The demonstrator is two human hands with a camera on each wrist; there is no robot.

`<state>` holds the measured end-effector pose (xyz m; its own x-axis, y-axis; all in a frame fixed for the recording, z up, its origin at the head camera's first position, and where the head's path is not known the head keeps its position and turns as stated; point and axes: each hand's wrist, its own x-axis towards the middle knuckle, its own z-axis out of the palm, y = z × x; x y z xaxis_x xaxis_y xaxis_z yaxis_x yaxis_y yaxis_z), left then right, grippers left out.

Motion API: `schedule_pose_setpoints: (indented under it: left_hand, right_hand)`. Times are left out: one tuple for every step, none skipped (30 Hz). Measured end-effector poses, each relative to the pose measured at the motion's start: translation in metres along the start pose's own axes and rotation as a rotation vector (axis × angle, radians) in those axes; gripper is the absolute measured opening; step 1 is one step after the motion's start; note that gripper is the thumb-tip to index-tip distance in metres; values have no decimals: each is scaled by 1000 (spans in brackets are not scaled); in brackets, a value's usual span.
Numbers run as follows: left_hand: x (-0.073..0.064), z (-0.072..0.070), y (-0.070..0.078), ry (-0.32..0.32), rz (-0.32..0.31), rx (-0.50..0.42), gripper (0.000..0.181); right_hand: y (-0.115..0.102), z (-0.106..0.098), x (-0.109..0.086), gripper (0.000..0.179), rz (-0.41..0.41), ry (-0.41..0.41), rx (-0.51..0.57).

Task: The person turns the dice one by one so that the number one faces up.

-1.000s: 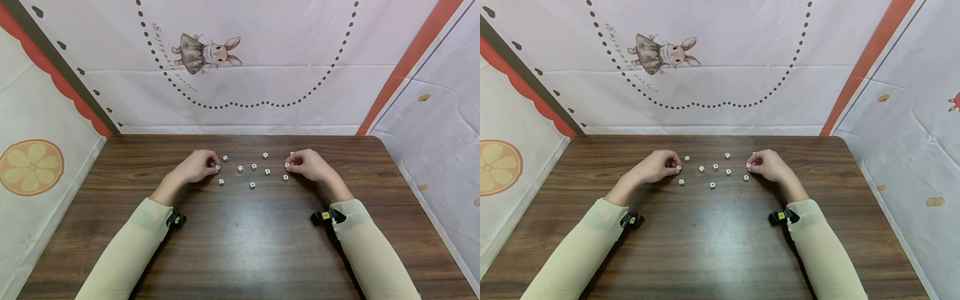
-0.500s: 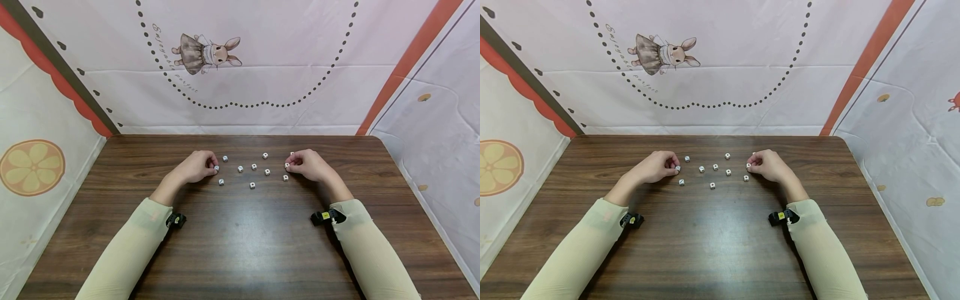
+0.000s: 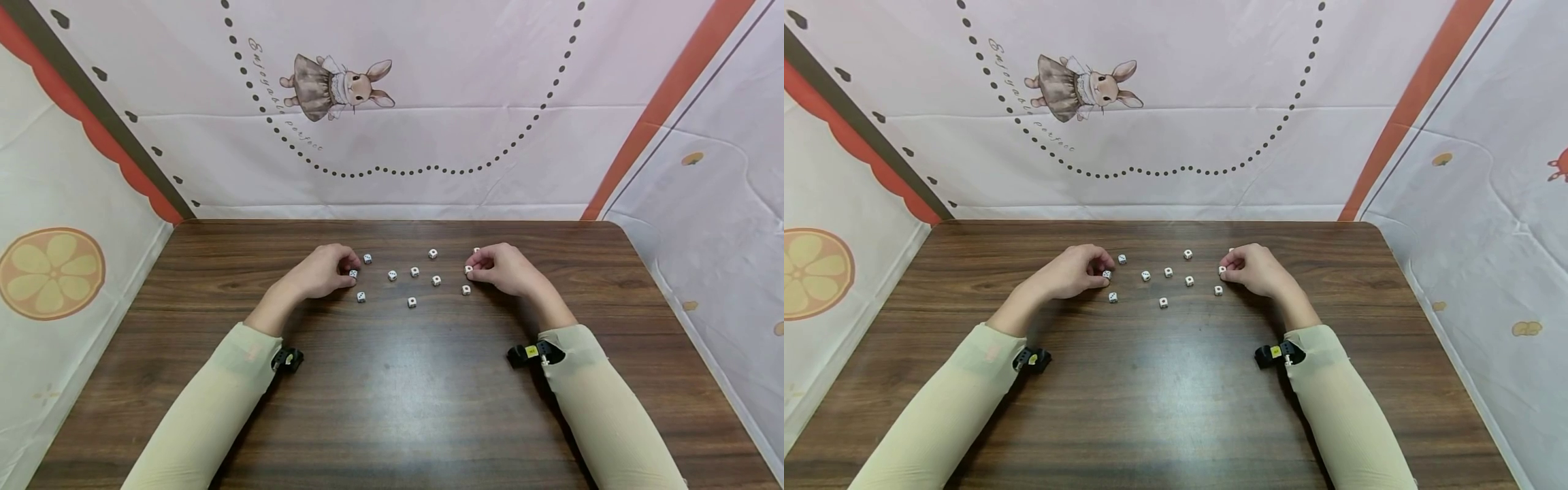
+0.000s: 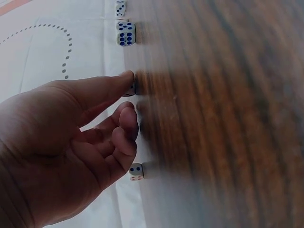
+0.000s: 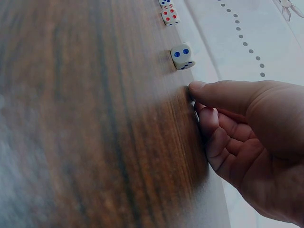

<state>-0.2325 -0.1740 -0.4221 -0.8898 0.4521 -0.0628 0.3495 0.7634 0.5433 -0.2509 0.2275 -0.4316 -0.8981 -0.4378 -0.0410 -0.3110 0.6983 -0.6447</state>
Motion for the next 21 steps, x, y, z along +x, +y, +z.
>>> schedule_pose_setpoints:
  left_hand:
    - [0, 0, 1, 0, 3, 4, 24]
    - [1, 0, 1, 1, 5, 8, 23]
    - [1, 0, 2, 2, 7, 12, 21]
    - [1, 0, 2, 3, 9, 16, 18]
    - [1, 0, 3, 3, 10, 18, 16]
    - [1, 0, 3, 3, 11, 19, 14]
    - [2, 0, 3, 3, 9, 20, 12]
    - [2, 0, 4, 3, 8, 20, 10]
    - [2, 0, 4, 3, 6, 17, 9]
    - [1, 0, 4, 3, 4, 14, 9]
    - [2, 0, 4, 4, 2, 11, 8]
    - [1, -1, 5, 5, 1, 8, 8]
    - [1, -1, 5, 7, -1, 5, 7]
    - [1, -1, 5, 8, -3, 3, 7]
    - [1, -1, 5, 10, -5, 0, 6]
    - [1, -1, 6, 12, -5, -3, 6]
    - [1, -1, 6, 13, -5, -5, 5]
    - [1, -1, 6, 14, -4, -7, 5]
    - [2, -1, 6, 16, -3, -7, 5]
    - [2, 0, 6, 17, -1, -7, 5]
    - [2, 0, 5, 18, 0, -8, 5]
  right_hand:
    - [0, 0, 0, 9, -2, 0, 1]
    - [0, 0, 0, 9, -2, 0, 1]
    - [0, 0, 0, 9, -1, 1, 2]
    - [0, 1, 0, 8, 2, 1, 1]
    - [0, 1, 0, 8, 2, 1, 2]
    - [-1, 1, 0, 8, 3, 1, 3]
    - [-1, 1, 0, 8, 6, 1, 4]
    - [-2, 1, 0, 8, 9, 1, 4]
    - [-2, 1, 0, 8, 7, -1, 3]
    - [-2, 0, 0, 8, 9, -1, 3]
    - [-2, 0, 0, 8, 10, -1, 3]
    - [-2, 0, 0, 9, 13, -2, 3]
    - [-2, 0, 0, 8, 15, -3, 2]
    - [-2, 0, 0, 9, 17, -3, 0]
    - [-2, 0, 0, 9, 14, -6, -2]
    - [-2, 0, 0, 9, 20, -5, -2]
    - [-2, 0, 0, 9, 20, -6, -4]
    - [-2, 0, 0, 9, 20, -6, -4]
    - [-3, 0, 0, 9, 20, -6, -5]
    - [-3, 0, -1, 9, 21, -6, -6]
    - [-3, -1, -1, 9, 20, -7, -6]
